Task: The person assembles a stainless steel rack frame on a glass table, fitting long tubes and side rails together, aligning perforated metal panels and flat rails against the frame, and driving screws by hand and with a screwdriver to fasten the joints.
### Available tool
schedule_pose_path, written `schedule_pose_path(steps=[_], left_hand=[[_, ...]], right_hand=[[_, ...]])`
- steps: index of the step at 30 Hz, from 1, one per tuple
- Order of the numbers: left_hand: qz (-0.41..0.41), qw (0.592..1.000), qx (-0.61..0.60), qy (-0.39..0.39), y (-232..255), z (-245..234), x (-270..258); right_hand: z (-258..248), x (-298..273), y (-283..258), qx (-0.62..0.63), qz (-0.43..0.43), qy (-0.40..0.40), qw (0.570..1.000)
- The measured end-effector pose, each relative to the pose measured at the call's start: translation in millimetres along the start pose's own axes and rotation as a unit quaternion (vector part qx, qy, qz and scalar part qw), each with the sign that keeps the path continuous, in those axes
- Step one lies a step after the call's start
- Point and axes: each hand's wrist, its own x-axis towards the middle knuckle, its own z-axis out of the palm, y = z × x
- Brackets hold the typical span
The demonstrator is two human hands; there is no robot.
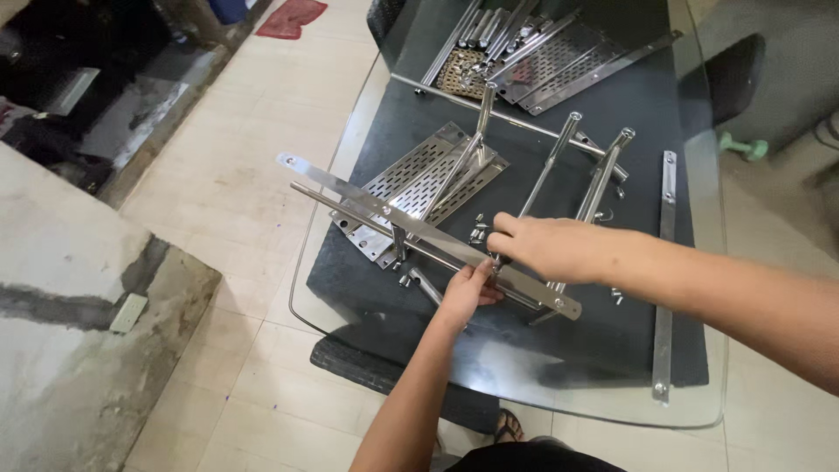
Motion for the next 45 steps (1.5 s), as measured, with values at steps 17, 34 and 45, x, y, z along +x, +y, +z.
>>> schedule_pose_path(steps=[17,34,45], left_hand=[[0.009,0.998,0.014,0.061,4.0,6.2,-6.3],[0.029,0.994,-0.017,0.102,-1.8,12.8,-3.7],[0.040,0.992,-0.033,0.111,-4.4,15.0,-4.5]], right_hand=[[-9.3,1.2,10.5,-0.029,-0.075,-0.010,0.997],[1.5,-1.7,12.2,-0.035,-0.048,-0.040,0.997],[2.2,-5.4,12.0,-0.023,-0.104,0.001,0.994]])
